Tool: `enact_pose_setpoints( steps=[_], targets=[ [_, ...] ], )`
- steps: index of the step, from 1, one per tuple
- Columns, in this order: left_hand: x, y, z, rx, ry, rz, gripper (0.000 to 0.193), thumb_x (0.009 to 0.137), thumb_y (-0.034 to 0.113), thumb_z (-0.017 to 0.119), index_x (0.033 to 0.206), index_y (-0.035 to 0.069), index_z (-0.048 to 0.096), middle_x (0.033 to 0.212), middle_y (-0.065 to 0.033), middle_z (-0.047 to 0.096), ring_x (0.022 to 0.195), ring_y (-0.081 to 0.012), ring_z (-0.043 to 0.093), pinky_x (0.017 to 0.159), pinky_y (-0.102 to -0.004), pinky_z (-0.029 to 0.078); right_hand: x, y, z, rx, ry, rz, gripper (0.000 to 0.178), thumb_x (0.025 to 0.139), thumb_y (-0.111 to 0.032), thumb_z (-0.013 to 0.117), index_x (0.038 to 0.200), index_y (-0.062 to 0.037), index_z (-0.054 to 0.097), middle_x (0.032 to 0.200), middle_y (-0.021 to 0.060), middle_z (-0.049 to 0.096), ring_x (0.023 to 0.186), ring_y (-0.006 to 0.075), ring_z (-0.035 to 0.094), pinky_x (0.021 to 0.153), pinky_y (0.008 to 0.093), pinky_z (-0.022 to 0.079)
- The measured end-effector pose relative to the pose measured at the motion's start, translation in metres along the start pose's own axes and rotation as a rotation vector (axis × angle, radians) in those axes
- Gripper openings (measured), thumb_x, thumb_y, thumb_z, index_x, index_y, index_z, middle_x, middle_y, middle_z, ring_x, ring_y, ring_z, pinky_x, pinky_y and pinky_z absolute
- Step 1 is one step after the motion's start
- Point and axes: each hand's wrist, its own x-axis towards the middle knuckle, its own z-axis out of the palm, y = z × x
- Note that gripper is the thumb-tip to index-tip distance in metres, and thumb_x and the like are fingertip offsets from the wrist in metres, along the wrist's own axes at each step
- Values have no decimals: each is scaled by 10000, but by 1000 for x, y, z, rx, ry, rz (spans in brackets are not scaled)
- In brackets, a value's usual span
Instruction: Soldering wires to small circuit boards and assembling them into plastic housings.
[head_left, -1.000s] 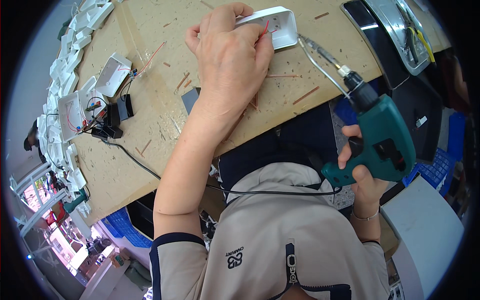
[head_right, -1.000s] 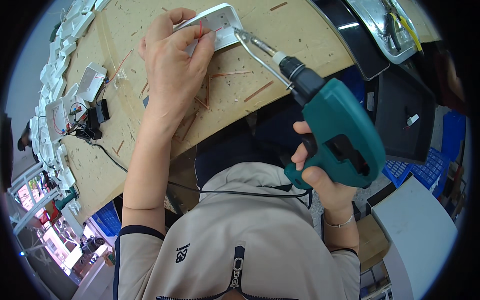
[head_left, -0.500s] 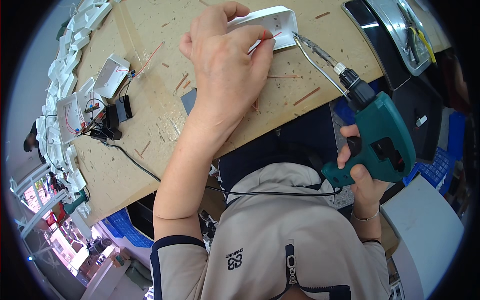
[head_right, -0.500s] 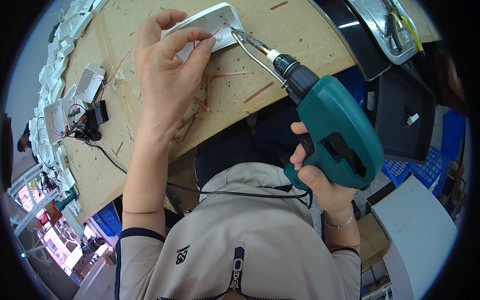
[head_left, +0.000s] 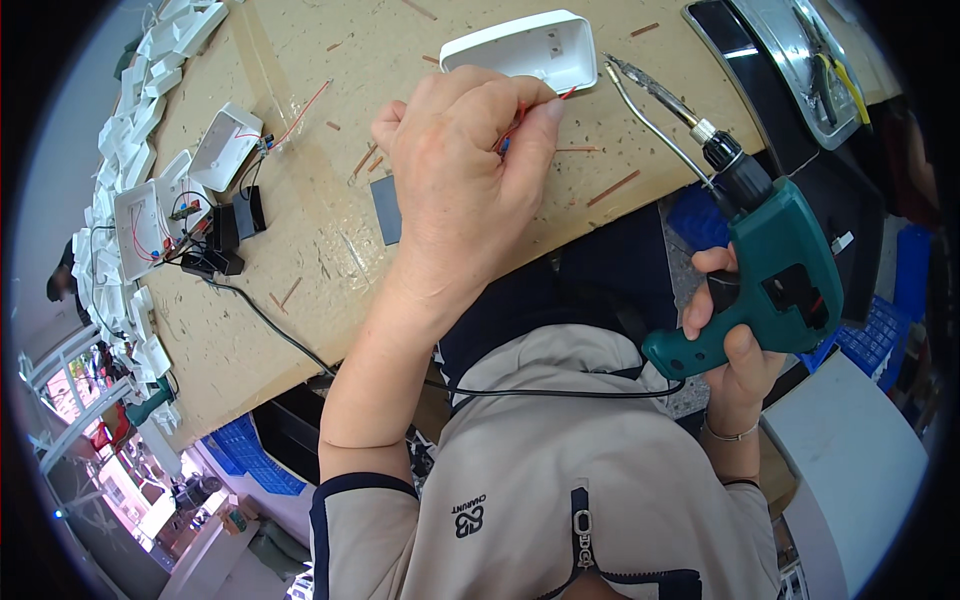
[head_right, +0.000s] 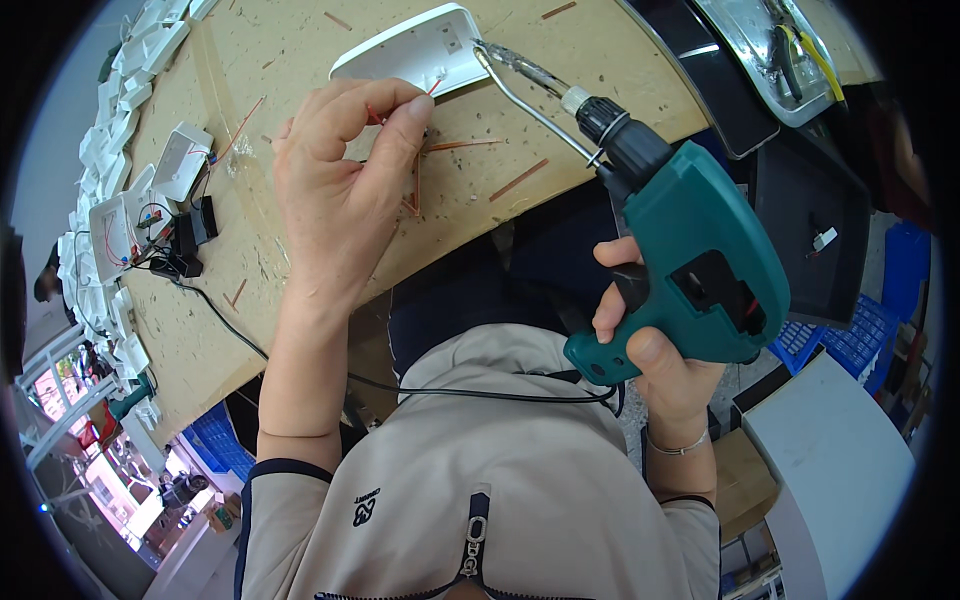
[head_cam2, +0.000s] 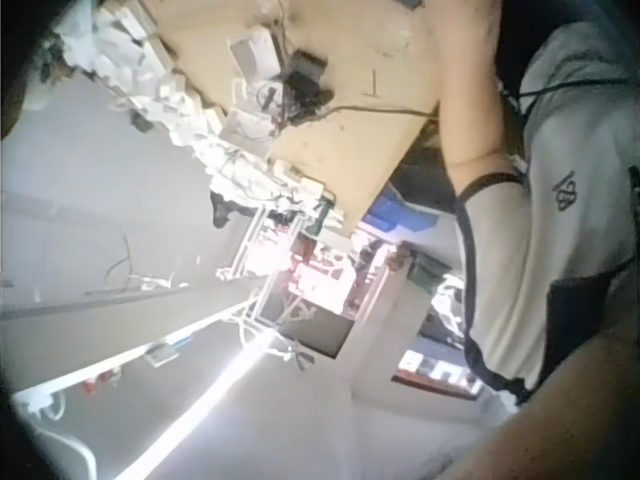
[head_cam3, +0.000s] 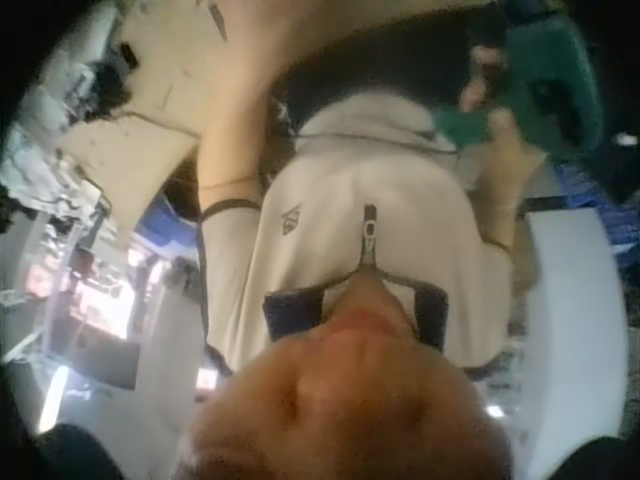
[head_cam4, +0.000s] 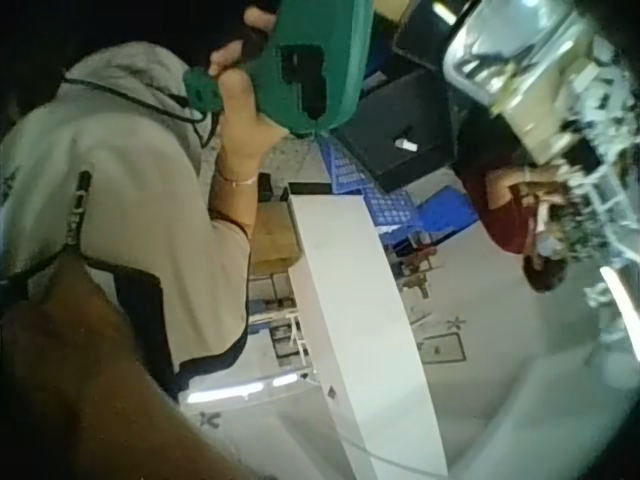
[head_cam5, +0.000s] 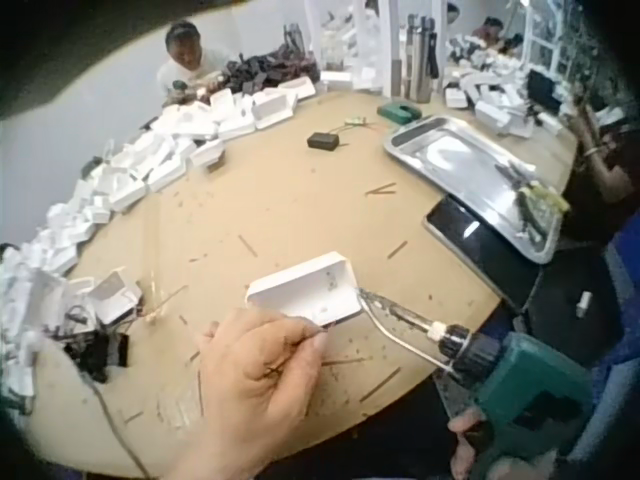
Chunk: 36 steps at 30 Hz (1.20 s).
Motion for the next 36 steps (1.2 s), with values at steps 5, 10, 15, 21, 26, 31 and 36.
enact_pose_setpoints(
  steps=[5,10,15,21,26,31,36],
  targets=[
    [-1,1,7,8,54,12,50,698,130,662,678,116,619,635,32,528,656,-161,487,673,-346,247,-1,-1,0,-42,22,-53,671,741,-270,711,1208,91,391,1056,248,533,659,134,569,527,235,486],
    [4,-1,13,250,95,109,50,658,113,665,656,121,615,671,26,528,677,-161,488,675,-357,242,-1,-5,5,-176,12,-88,663,737,-257,718,1201,93,399,1034,245,553,666,133,576,533,236,489],
    [12,2,14,451,88,139,51,637,115,663,666,113,621,820,-1,541,793,-190,489,684,-369,244,-1,-6,7,-255,-30,-34,635,736,-227,720,1197,84,414,1039,228,565,687,128,576,567,239,486],
    [24,9,17,516,35,153,113,666,162,683,762,104,668,994,-37,542,915,-204,488,812,-386,243,3,-4,6,-355,-103,-5,555,737,-153,706,1185,55,454,1083,182,567,723,112,552,615,232,477],
    [31,16,18,466,65,88,28,642,75,623,651,61,600,964,-73,535,897,-246,493,764,-452,306,6,-6,10,-371,-116,26,533,744,-145,697,1180,50,460,1094,173,563,712,101,539,613,225,474],
    [33,11,16,420,-12,75,38,641,70,624,632,61,588,945,-58,531,874,-248,491,759,-445,302,7,-7,11,-358,-97,30,546,740,-140,701,1187,50,453,1089,179,562,711,102,543,611,219,475],
    [35,10,17,398,-22,70,43,633,61,624,620,56,583,914,-58,520,868,-247,485,757,-444,297,7,-7,13,-344,-83,69,548,739,-129,702,1191,49,448,1089,182,561,718,103,548,620,220,481]
  ],
)
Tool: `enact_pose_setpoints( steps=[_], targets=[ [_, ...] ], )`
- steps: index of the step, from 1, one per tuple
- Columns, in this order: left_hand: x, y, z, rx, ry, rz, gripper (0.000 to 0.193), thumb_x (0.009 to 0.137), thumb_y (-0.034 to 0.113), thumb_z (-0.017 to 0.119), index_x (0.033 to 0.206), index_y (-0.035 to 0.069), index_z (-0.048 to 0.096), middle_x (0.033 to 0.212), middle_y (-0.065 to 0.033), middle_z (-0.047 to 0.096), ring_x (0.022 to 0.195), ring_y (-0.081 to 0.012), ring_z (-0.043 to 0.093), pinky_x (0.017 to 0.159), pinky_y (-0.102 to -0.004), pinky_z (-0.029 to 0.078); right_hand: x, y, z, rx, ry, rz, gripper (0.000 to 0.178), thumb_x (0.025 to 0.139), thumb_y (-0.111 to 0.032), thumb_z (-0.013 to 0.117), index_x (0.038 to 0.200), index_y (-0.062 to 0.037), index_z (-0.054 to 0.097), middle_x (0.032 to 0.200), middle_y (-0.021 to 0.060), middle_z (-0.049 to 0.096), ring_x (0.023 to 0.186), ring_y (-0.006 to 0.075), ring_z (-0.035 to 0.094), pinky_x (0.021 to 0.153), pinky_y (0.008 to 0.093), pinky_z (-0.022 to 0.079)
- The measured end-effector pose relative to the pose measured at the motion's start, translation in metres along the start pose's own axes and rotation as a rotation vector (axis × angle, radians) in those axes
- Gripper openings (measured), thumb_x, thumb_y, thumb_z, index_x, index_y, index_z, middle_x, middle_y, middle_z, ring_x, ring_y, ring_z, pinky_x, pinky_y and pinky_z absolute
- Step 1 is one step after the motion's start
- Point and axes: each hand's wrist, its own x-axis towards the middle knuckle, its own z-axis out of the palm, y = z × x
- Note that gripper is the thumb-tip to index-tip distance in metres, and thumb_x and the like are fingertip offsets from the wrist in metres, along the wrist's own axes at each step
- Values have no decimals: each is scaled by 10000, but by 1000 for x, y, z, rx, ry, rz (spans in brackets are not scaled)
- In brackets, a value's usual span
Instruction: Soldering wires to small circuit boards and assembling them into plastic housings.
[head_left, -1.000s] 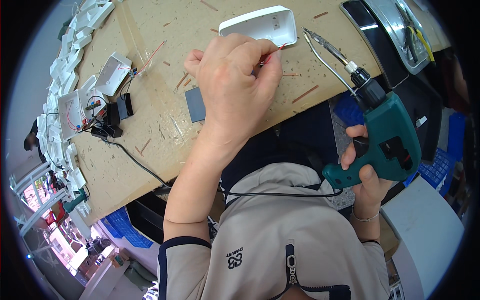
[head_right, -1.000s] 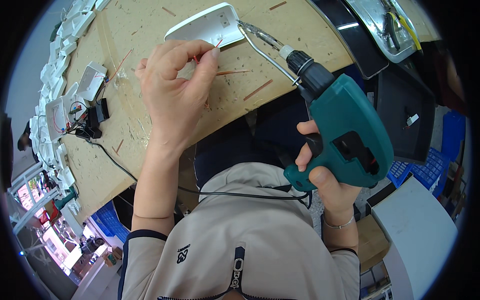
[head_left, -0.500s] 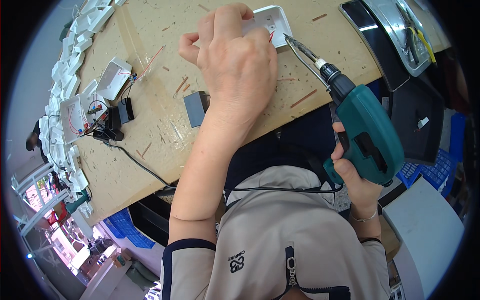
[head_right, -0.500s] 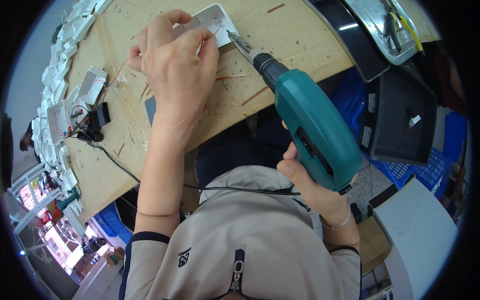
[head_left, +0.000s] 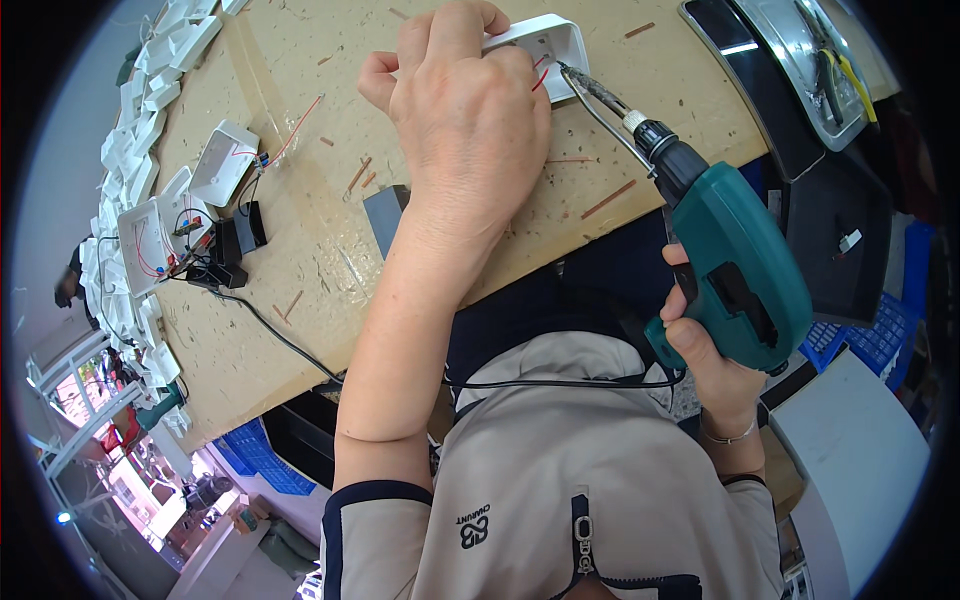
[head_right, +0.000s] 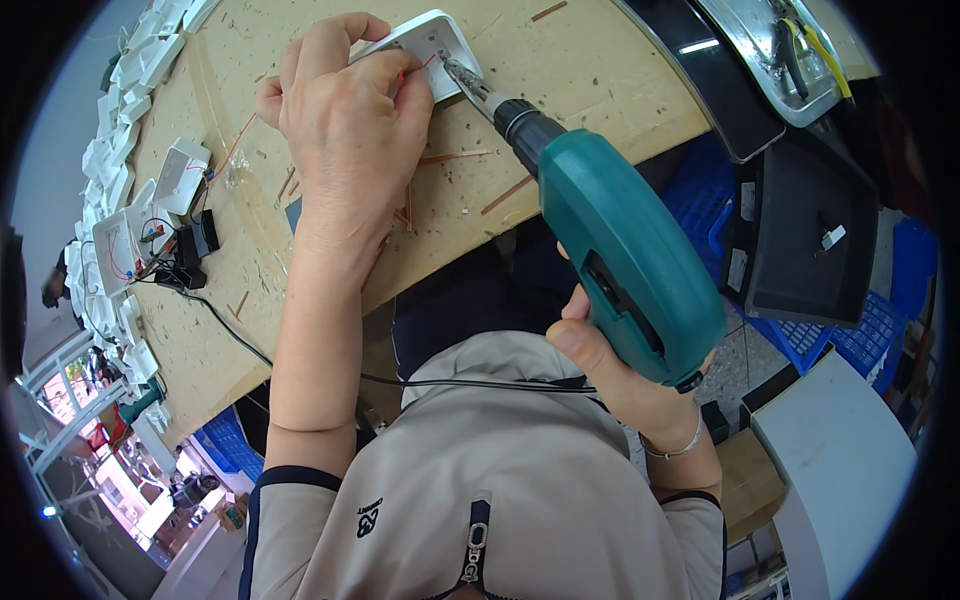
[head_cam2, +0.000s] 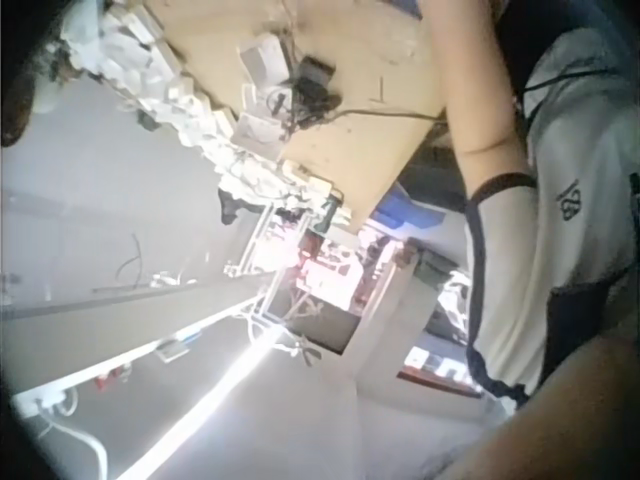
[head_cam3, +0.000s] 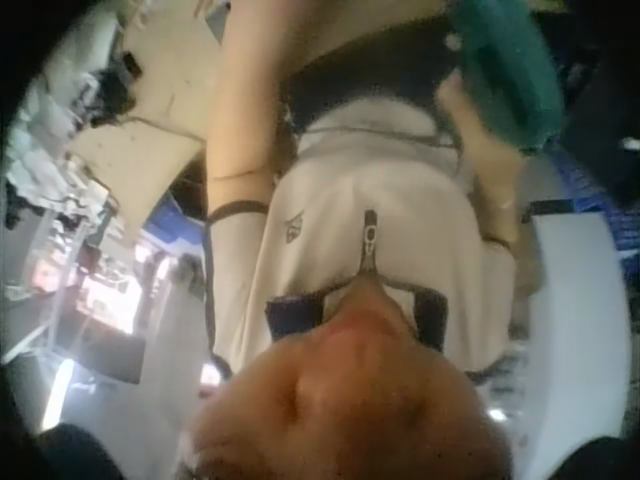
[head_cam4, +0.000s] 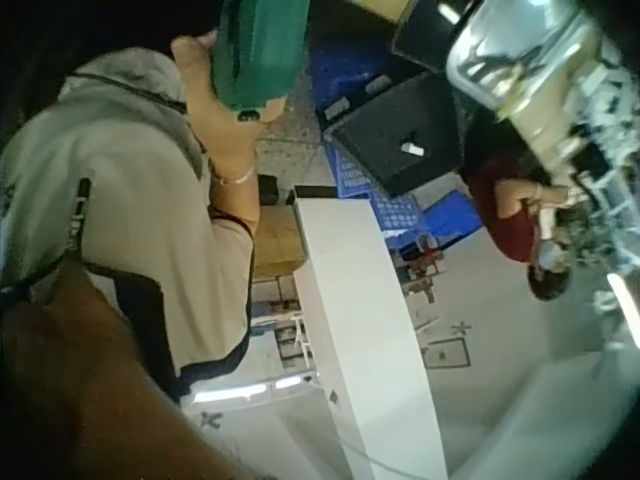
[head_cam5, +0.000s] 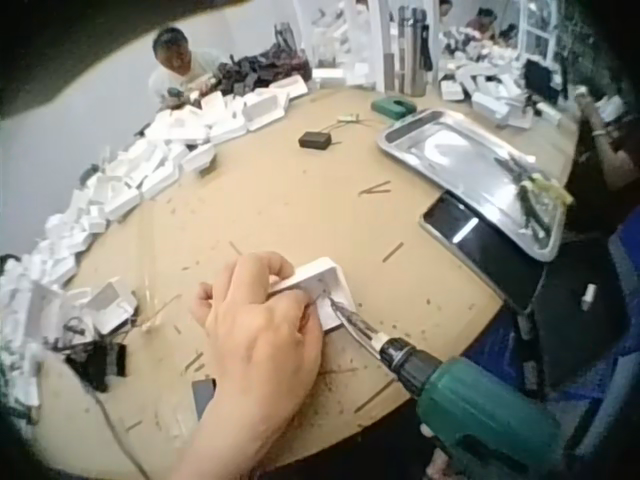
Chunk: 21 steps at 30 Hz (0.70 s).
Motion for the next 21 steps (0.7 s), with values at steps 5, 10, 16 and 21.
enact_pose_setpoints(
  steps=[5,10,16,21],
  targets=[
    [3,0,1,-22,-41,10,49,622,60,627,618,45,581,899,-68,507,871,-250,473,766,-447,292,2,4,0,-33,-24,-52,515,752,-107,686,1185,48,455,1085,181,562,725,102,550,628,219,480],
    [4,1,0,-3,-47,0,48,624,53,624,618,38,578,896,-69,501,869,-255,471,775,-450,292,5,5,1,-24,-52,-74,465,764,-85,669,1168,39,474,1087,174,561,722,99,548,628,214,476],
    [5,2,0,25,-68,3,57,623,52,626,619,32,573,894,-70,492,868,-256,468,777,-453,295,9,6,4,-60,-43,-83,432,774,-71,657,1154,35,483,1072,153,565,718,100,545,606,206,465],
    [5,1,-1,10,-72,6,58,624,51,626,619,31,572,892,-69,487,863,-256,466,773,-458,297,11,6,6,-80,-28,-76,430,767,-75,667,1142,37,488,1070,145,566,710,97,541,596,202,458]
  ],
)
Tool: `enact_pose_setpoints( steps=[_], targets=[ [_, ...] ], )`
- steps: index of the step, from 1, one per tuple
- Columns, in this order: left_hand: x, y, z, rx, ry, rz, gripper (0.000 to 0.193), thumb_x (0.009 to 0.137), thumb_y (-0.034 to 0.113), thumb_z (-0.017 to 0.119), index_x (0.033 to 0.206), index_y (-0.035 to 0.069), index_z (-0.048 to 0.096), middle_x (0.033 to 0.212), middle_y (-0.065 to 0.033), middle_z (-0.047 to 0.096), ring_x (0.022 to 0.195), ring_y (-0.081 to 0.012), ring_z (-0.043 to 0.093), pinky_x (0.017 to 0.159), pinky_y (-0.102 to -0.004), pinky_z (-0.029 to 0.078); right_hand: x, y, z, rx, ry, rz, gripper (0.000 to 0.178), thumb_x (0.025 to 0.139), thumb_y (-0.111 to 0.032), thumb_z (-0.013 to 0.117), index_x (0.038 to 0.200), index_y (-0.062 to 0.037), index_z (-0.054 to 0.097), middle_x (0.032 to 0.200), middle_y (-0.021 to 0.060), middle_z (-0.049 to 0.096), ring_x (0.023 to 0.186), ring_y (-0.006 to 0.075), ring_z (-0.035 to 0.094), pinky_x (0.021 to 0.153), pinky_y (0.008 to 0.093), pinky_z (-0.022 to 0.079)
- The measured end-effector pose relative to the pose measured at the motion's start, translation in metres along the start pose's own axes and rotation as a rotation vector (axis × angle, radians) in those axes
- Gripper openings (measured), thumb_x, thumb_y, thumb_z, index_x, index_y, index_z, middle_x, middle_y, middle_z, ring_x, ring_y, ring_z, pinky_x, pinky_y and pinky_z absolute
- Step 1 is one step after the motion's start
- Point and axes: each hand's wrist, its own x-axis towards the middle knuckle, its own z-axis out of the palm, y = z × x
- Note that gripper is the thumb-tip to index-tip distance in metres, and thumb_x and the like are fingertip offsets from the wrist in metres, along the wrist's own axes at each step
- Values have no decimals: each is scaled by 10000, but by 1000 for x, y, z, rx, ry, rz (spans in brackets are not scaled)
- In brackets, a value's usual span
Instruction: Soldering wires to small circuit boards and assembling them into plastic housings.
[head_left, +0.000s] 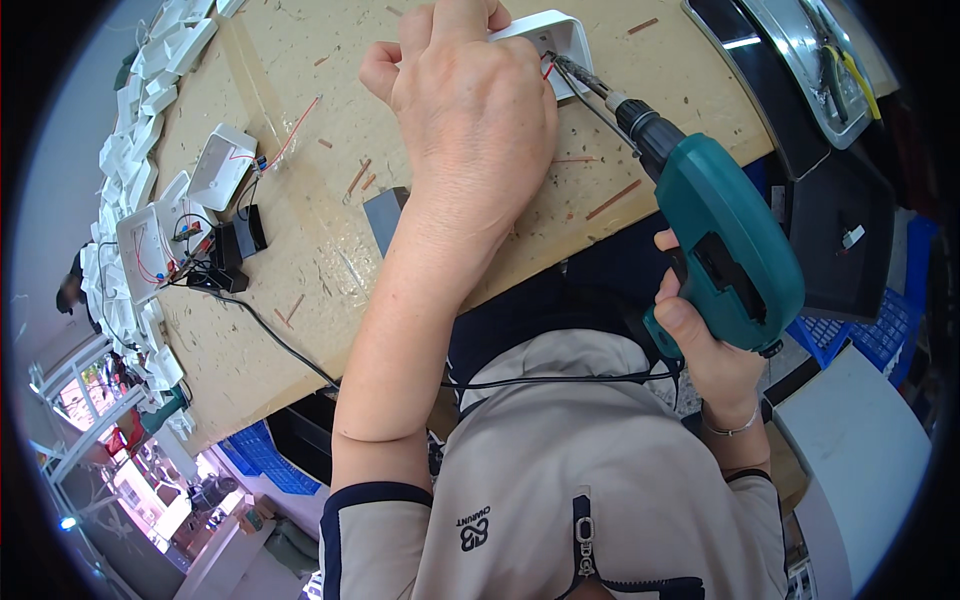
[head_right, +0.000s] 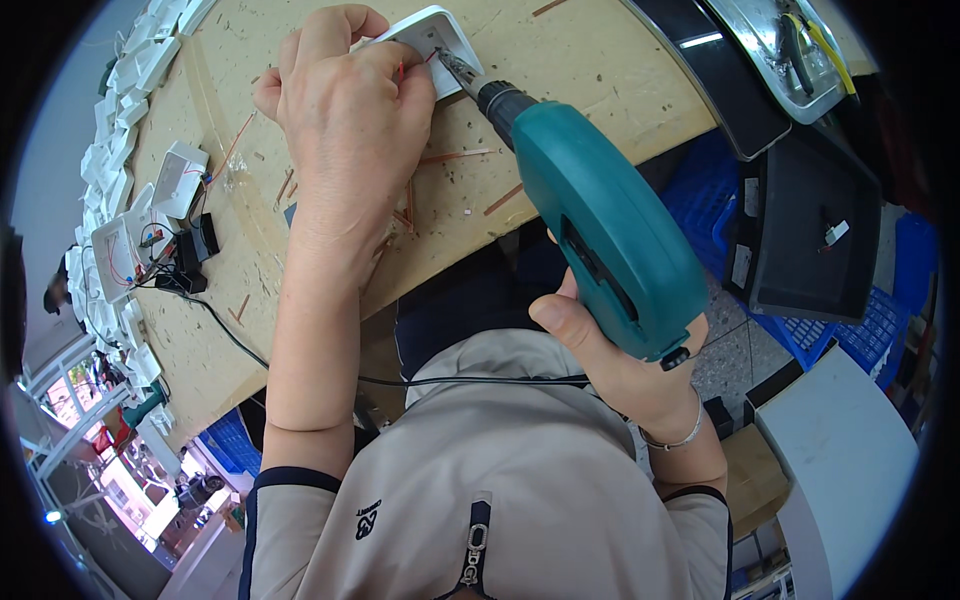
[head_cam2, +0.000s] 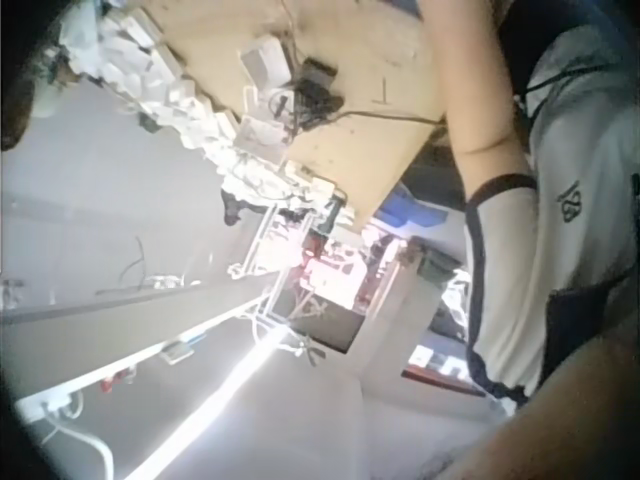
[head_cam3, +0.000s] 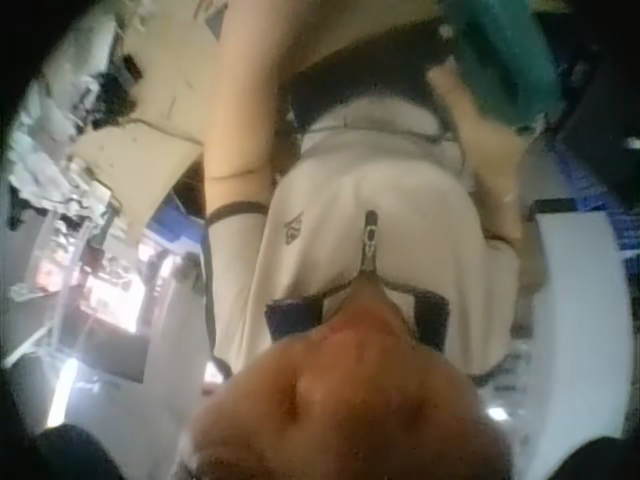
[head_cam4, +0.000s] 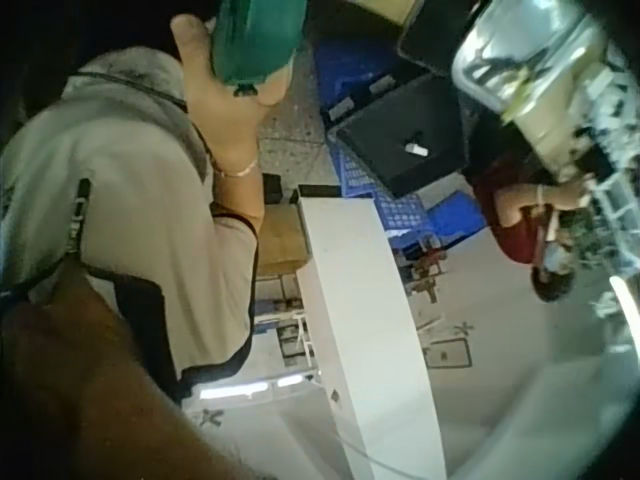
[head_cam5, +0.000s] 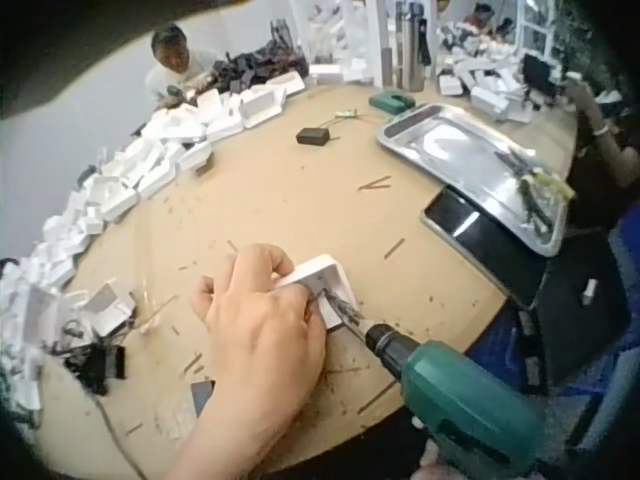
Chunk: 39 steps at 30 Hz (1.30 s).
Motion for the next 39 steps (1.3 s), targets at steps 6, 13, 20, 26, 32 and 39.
enact_pose_setpoints(
  steps=[6,13,20,26,32,39],
  targets=[
    [0,1,0,13,-9,-7,61,625,48,624,612,31,566,894,-73,486,864,-259,467,772,-458,297,1,-1,2,7,22,13,404,759,-74,680,1107,38,509,966,99,584,672,87,525,580,198,435],
    [0,-1,1,-3,-6,-11,60,627,51,619,616,26,566,898,-76,489,875,-259,471,766,-453,296,0,-6,3,22,39,23,344,749,-64,693,1044,27,542,887,60,576,675,86,532,595,207,444],
    [0,0,0,13,-19,-3,47,620,45,616,624,26,573,902,-76,491,884,-257,467,767,-440,293,3,-10,5,-11,36,8,328,731,-41,706,1020,16,561,882,55,596,683,91,563,596,195,463],
    [-1,-2,0,7,-1,23,47,617,41,617,622,24,573,901,-81,492,882,-257,469,759,-441,293,-1,-8,4,-72,70,-6,307,733,-40,704,1004,20,574,861,54,601,673,84,565,594,195,468],
    [-1,-2,1,8,22,26,47,617,40,620,620,20,577,897,-86,496,879,-263,478,759,-447,294,1,-12,7,4,31,3,401,743,-38,692,1103,23,529,1012,132,605,692,96,573,584,199,475],
    [-1,-3,4,19,48,38,48,611,39,622,609,21,578,900,-86,498,879,-262,480,759,-450,294,-1,-9,3,-13,6,-12,495,741,-45,692,1181,21,474,1114,175,571,727,107,579,607,207,484]
  ],
)
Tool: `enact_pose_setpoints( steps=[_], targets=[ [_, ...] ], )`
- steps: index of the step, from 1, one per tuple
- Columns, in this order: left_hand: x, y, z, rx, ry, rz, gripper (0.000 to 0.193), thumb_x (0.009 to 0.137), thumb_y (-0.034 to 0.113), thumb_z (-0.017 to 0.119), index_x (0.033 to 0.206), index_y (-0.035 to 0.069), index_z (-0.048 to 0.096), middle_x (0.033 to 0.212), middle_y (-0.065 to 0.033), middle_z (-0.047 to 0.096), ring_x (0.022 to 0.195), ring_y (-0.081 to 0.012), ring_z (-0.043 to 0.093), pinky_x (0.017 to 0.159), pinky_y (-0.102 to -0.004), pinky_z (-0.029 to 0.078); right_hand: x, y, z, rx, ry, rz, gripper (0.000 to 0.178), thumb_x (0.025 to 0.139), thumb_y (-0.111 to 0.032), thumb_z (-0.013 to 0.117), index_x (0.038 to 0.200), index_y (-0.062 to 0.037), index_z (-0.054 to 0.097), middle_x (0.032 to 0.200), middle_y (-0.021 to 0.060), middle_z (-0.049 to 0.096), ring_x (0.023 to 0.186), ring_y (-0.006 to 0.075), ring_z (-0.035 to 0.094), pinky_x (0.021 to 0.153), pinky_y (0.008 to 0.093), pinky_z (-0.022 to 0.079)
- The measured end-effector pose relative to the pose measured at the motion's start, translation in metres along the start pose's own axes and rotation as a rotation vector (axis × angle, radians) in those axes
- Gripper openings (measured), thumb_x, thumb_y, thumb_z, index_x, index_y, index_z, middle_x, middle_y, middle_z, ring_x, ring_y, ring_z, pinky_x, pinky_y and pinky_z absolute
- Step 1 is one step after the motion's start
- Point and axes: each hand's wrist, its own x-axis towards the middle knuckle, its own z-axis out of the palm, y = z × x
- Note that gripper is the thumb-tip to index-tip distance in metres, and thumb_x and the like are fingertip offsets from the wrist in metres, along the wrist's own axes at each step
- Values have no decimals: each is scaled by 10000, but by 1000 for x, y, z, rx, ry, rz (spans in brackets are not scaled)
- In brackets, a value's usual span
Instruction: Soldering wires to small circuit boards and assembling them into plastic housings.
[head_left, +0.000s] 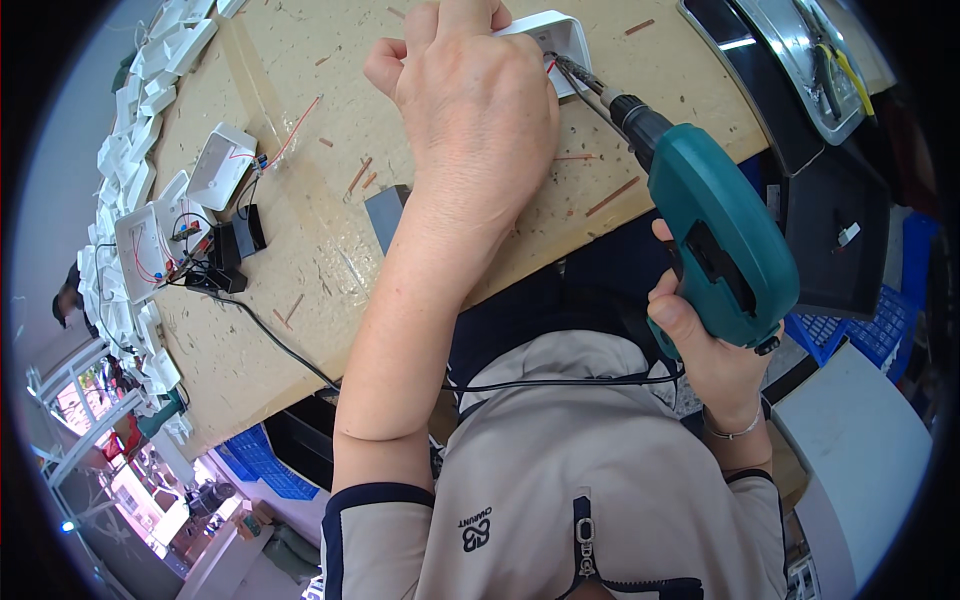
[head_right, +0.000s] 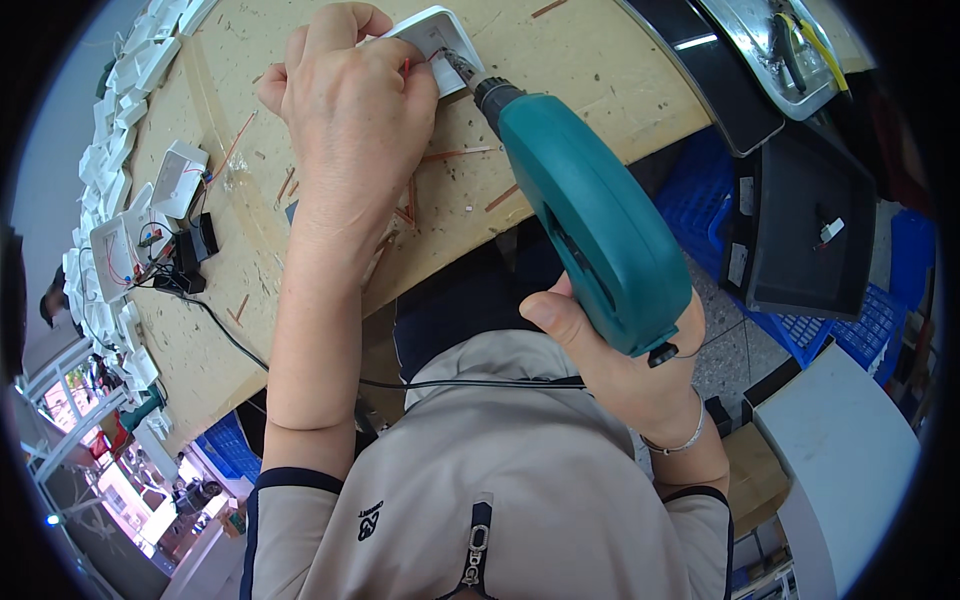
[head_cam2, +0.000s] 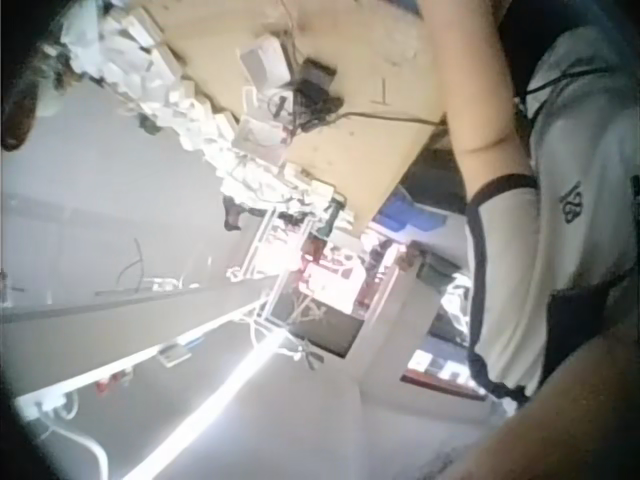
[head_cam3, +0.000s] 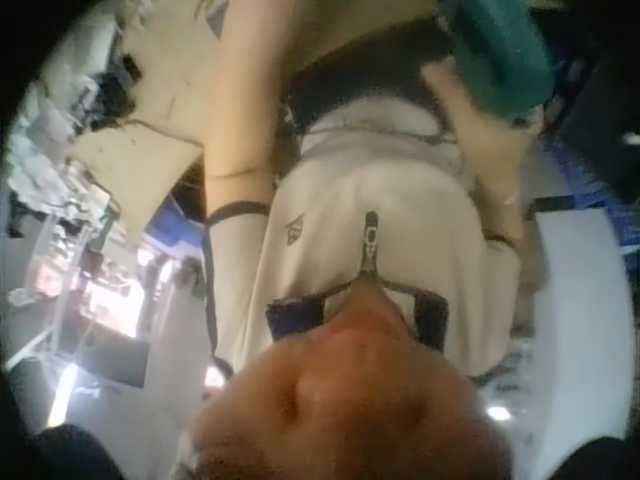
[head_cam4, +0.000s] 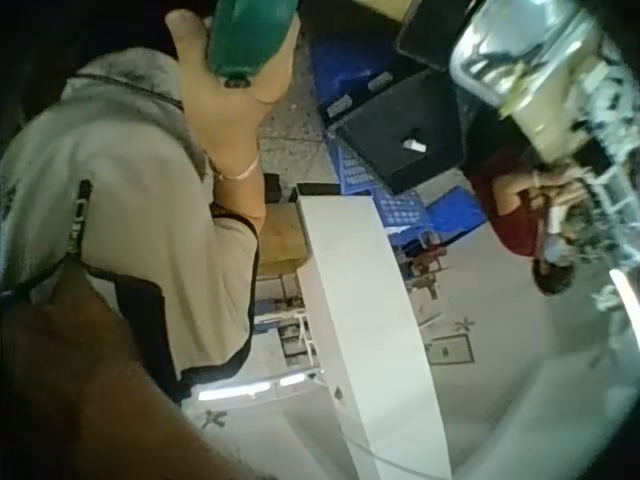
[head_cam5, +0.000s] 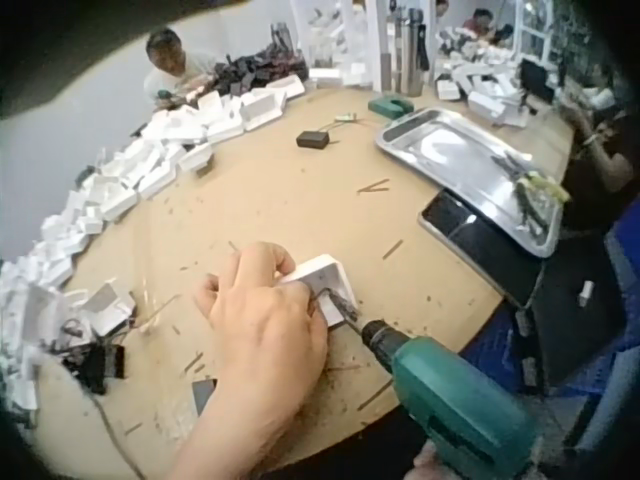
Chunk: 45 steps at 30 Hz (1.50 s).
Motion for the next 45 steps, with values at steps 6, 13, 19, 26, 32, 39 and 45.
enact_pose_setpoints(
  steps=[6,13,19,26,32,39,45],
  targets=[
    [1,2,-1,-17,-26,-30,49,611,43,622,608,18,580,903,-85,501,877,-260,482,763,-452,293,-2,-1,0,22,-1,31,518,739,-61,699,1194,17,463,1119,180,567,734,111,578,635,213,491],
    [1,2,-1,-2,-29,-37,44,611,42,617,618,17,582,896,-84,498,878,-258,480,767,-445,289,-2,-2,0,24,11,30,509,742,-65,697,1190,13,469,1115,175,570,732,104,577,641,214,493],
    [1,2,-1,-9,-18,-22,38,610,41,615,617,20,584,893,-84,498,876,-257,480,762,-438,289,0,-1,1,12,8,33,486,735,-62,706,1164,12,491,1094,158,583,717,95,571,627,203,482],
    [0,1,0,-12,-9,-24,40,612,41,619,609,22,583,893,-83,501,873,-255,482,764,-437,291,2,-1,2,1,20,8,434,731,-57,710,1115,17,522,1058,140,599,699,87,563,603,195,468],
    [1,2,-1,-5,-9,-23,43,613,45,623,611,24,586,893,-82,503,873,-256,484,765,-444,293,2,-2,0,-44,11,5,400,731,-57,709,1085,23,540,1008,118,610,672,88,565,587,198,466],
    [1,2,-1,0,-15,-38,48,617,48,624,608,21,585,902,-80,507,881,-257,482,760,-449,298,3,-3,0,-72,19,21,371,732,-61,709,1058,27,554,975,100,617,666,83,564,577,196,461],
    [1,3,-1,6,-14,-34,40,618,42,612,604,17,584,905,-85,509,881,-257,482,766,-445,298,2,-2,0,-63,27,37,396,728,-75,716,1075,20,551,1003,110,617,665,83,565,581,195,462]
  ],
)
